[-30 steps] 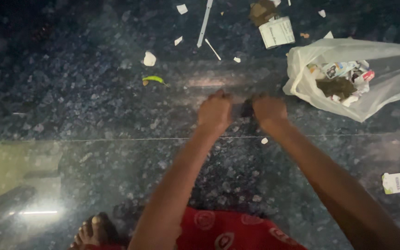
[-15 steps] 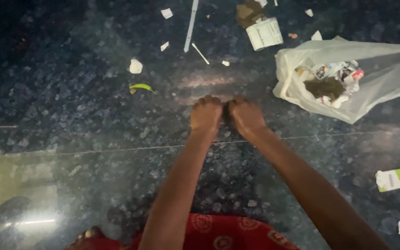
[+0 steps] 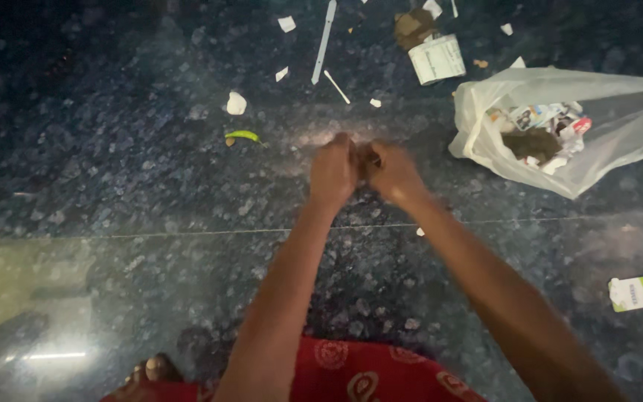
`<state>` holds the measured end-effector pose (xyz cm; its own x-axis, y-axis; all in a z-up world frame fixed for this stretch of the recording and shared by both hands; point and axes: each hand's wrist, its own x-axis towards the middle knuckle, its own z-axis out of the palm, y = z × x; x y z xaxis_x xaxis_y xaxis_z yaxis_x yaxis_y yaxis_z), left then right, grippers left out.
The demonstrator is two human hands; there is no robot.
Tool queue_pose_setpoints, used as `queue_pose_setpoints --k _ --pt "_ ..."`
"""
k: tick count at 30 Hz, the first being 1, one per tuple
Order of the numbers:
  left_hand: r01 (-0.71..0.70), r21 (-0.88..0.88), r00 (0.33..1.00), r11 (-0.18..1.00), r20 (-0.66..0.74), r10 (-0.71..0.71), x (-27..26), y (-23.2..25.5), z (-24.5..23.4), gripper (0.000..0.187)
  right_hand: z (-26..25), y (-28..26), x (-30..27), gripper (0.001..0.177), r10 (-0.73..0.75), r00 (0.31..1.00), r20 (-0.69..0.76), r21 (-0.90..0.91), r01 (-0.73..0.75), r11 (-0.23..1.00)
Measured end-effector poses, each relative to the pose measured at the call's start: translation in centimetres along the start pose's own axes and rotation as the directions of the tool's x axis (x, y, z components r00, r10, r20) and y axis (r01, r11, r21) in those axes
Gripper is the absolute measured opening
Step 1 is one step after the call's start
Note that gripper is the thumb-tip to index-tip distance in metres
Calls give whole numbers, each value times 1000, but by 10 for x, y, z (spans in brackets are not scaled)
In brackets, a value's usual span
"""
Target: The person picks up scattered pieces of paper, wrappers, and other small debris from a dark tiled floor and places them into a white plastic bag. The person works by hand, gathering items one by one or in small handfuls.
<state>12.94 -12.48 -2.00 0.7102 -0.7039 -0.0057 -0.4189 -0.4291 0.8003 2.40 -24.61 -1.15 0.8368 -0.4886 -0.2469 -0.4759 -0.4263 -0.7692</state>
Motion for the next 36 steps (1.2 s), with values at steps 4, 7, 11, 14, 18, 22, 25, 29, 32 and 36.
queue_pose_setpoints --k 4,7,11,14,18,22,25,29,32,36 --pt "-12 -27 997 1000 -79 10 29 47 -10 20 -39 -27 3 21 -67 989 -134 -30 63 998" --pt "-26 -157 995 987 -103 10 48 90 -14 12 -77 -47 -2 20 -89 958 -273 33 102 994" --pt "-83 -241 988 967 -144 48 75 160 -2 12 -146 -59 -7 17 -205 879 -430 -69 195 978" --pt "-132 -223 990 966 -68 120 79 208 25 19 -197 -52 -24 20 -197 871 -450 -174 130 976" --pt "-225 -82 966 971 113 233 74 257 67 29 -248 -31 -54 41 -172 884 -435 -374 -3 927" --pt "-344 -55 938 937 28 346 65 270 83 43 -259 -20 -68 42 -277 826 -491 -477 11 879" --pt "-368 -5 930 930 -21 368 61 261 66 38 -250 -30 -67 45 -439 787 -433 -571 138 809" --pt "-206 -73 978 976 26 209 56 238 19 36 -215 -61 -61 31 -289 852 -437 -455 68 888" --pt "-143 -16 986 990 83 144 53 216 -13 30 -182 -79 -48 35 -292 889 -353 -417 130 900" --pt "-107 116 991 987 92 97 49 176 -55 27 -131 -96 -24 35 -272 926 -262 -400 152 904"
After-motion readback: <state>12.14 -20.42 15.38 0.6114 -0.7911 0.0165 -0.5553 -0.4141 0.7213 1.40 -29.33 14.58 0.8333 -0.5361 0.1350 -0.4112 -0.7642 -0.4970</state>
